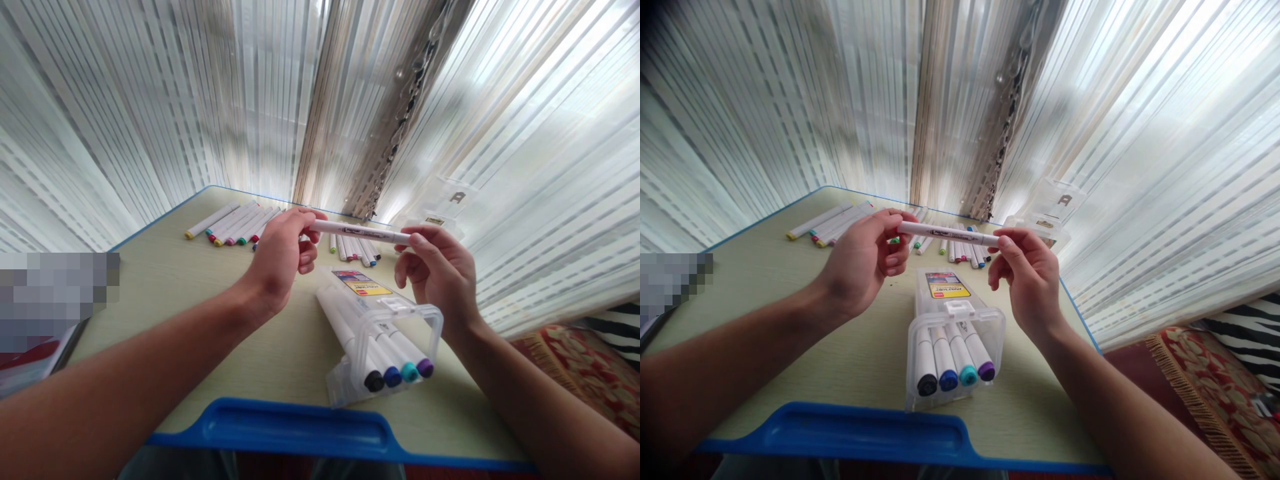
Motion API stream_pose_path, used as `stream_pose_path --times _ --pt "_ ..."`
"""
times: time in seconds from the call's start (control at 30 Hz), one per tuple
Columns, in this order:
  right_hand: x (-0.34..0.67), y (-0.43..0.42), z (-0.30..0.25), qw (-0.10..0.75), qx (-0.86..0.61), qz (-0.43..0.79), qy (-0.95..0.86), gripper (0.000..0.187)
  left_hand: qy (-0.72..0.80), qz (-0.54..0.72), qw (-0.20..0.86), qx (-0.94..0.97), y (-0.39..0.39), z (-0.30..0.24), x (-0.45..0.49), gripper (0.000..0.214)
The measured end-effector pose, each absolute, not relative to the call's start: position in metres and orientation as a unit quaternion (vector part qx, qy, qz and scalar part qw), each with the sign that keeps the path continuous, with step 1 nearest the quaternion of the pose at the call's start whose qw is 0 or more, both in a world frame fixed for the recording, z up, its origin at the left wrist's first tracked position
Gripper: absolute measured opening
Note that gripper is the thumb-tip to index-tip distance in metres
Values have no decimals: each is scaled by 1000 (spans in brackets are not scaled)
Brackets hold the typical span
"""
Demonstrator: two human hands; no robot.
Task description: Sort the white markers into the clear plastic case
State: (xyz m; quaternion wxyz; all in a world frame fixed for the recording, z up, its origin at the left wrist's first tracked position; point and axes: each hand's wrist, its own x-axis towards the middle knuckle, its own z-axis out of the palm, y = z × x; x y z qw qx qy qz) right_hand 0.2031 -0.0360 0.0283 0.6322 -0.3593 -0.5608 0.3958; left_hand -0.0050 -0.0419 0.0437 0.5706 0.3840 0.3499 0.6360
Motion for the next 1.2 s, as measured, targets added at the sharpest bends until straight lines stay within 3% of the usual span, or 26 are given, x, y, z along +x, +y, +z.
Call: stream_pose_path --times 1.2 --pt "204 -34 27 625 -360 413 -556 8 364 618 564 409 -44 44 -5 12"
